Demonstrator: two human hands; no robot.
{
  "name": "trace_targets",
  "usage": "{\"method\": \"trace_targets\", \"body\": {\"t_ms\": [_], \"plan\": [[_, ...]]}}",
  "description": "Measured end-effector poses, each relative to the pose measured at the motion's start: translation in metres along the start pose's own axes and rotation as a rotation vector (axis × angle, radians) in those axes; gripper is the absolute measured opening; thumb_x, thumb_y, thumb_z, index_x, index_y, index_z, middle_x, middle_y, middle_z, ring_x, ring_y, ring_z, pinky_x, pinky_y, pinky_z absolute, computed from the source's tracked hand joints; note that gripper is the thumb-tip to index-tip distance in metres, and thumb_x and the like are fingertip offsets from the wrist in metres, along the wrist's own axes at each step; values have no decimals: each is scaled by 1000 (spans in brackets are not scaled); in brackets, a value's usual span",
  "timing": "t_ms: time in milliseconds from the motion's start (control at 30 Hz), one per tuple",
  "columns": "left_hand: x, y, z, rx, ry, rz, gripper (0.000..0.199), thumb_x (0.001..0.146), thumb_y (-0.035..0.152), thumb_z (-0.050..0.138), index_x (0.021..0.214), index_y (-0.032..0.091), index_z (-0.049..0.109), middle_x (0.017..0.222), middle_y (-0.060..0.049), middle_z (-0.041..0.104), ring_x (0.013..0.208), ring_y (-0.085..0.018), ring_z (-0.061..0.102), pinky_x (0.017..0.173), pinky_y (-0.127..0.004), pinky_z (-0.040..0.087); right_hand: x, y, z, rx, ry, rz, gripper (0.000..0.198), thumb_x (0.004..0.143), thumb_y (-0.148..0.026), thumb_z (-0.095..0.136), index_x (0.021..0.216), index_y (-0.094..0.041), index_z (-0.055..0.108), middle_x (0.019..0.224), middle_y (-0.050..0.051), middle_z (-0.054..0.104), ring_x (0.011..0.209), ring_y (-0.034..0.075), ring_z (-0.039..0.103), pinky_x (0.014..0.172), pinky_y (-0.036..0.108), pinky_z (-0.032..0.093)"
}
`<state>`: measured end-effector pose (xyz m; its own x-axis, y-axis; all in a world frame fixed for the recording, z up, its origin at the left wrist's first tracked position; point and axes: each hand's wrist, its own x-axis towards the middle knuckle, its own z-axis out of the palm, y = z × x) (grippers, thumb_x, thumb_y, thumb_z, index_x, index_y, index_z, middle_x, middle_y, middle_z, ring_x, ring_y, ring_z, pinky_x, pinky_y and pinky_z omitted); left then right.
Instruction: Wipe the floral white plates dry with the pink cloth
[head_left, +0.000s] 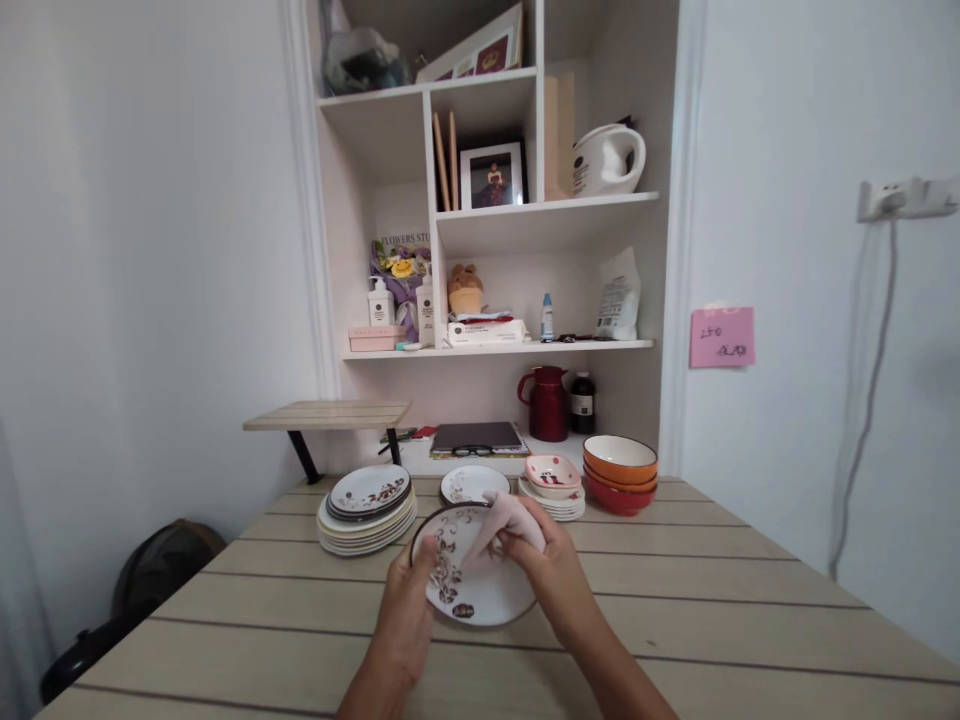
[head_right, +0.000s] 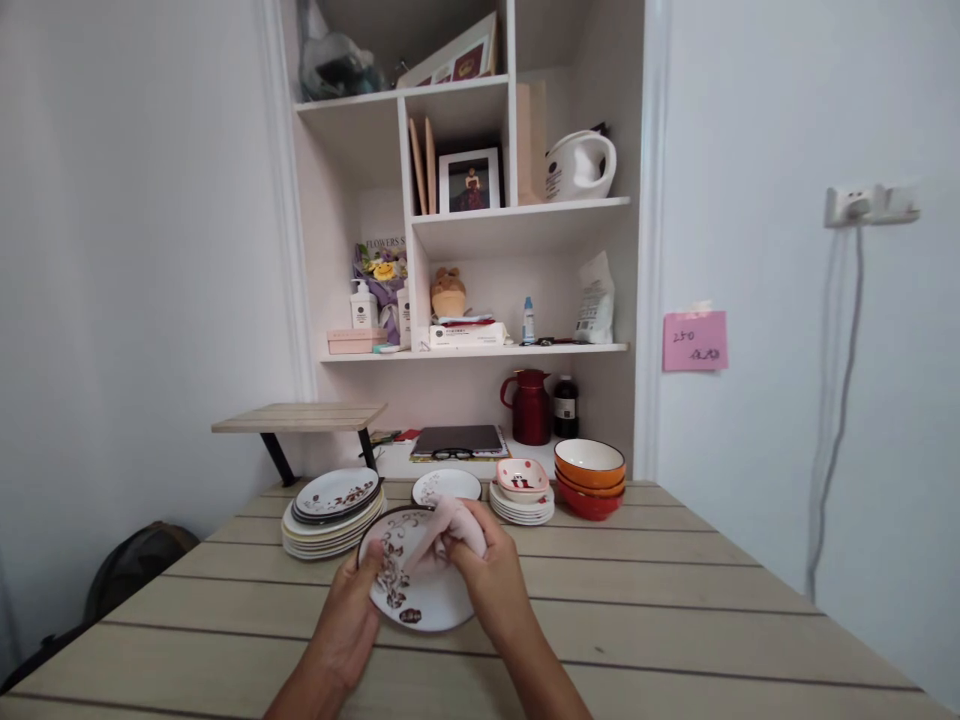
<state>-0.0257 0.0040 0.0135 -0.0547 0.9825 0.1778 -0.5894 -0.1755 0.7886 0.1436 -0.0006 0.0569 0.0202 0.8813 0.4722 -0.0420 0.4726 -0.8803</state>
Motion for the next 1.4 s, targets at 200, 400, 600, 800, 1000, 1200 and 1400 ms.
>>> {"method": "trace_targets", "body": {"t_ms": [200, 400, 600, 800, 1000, 1200, 1400], "plan": [[-1, 4, 3, -102, 89, -39, 42, 75, 31, 75, 113, 15, 67, 103, -13, 75, 100, -27, 69, 91, -39, 54, 2, 11, 11, 173, 83, 82, 40, 65, -29, 67, 103, -19, 69, 84, 3, 70, 76, 22, 59, 68, 29, 46], [5, 3, 0, -203, 182, 14, 38, 83, 25, 66, 119, 14, 63, 109, -15, 72, 107, -25, 66, 96, -39, 51, -3, 21, 30, 424, 87, 204, 50, 65, -31, 68, 114, -19, 63, 89, 3, 72, 76, 22, 64, 64, 28, 49], [17, -5, -17, -300, 192, -5, 41, 88, 30, 58, 128, 20, 58, 117, -12, 69, 110, -25, 65, 97, -42, 51, -18, 26, 56, 595, 58, 234, 59, 66, -29, 71, 123, -20, 57, 106, 6, 72, 99, 27, 65, 81, 35, 52], [23, -21, -33, -368, 106, -140, 45, 90, 31, 55, 134, 25, 53, 118, -10, 69, 111, -25, 64, 99, -41, 50, -27, 41, 72, 621, 101, 295, 69, 69, -34, 73, 132, -22, 48, 99, 5, 74, 83, 22, 68, 64, 29, 53], [17, -20, -17, -256, 63, -49, 46, 87, 27, 61, 132, 22, 55, 121, -12, 67, 111, -24, 64, 101, -40, 48, -14, 37, 53, 683, 203, 276, 66, 66, -33, 76, 126, -18, 53, 102, 7, 74, 89, 24, 69, 74, 32, 53], [4, -4, -2, -65, -92, -80, 53, 78, 21, 71, 130, 18, 57, 125, -13, 65, 117, -27, 60, 104, -41, 44, 0, 17, 15, 552, 140, 212, 65, 68, -27, 71, 130, -18, 51, 103, 8, 73, 88, 26, 68, 73, 34, 52], [-3, -10, -2, 248, -233, -106, 52, 78, 31, 72, 126, 17, 58, 128, -17, 62, 118, -30, 57, 97, -42, 45, 9, 9, -18, 139, 154, 6, 51, 71, -26, 66, 121, -21, 62, 108, 5, 70, 97, 25, 61, 85, 35, 47]]}}
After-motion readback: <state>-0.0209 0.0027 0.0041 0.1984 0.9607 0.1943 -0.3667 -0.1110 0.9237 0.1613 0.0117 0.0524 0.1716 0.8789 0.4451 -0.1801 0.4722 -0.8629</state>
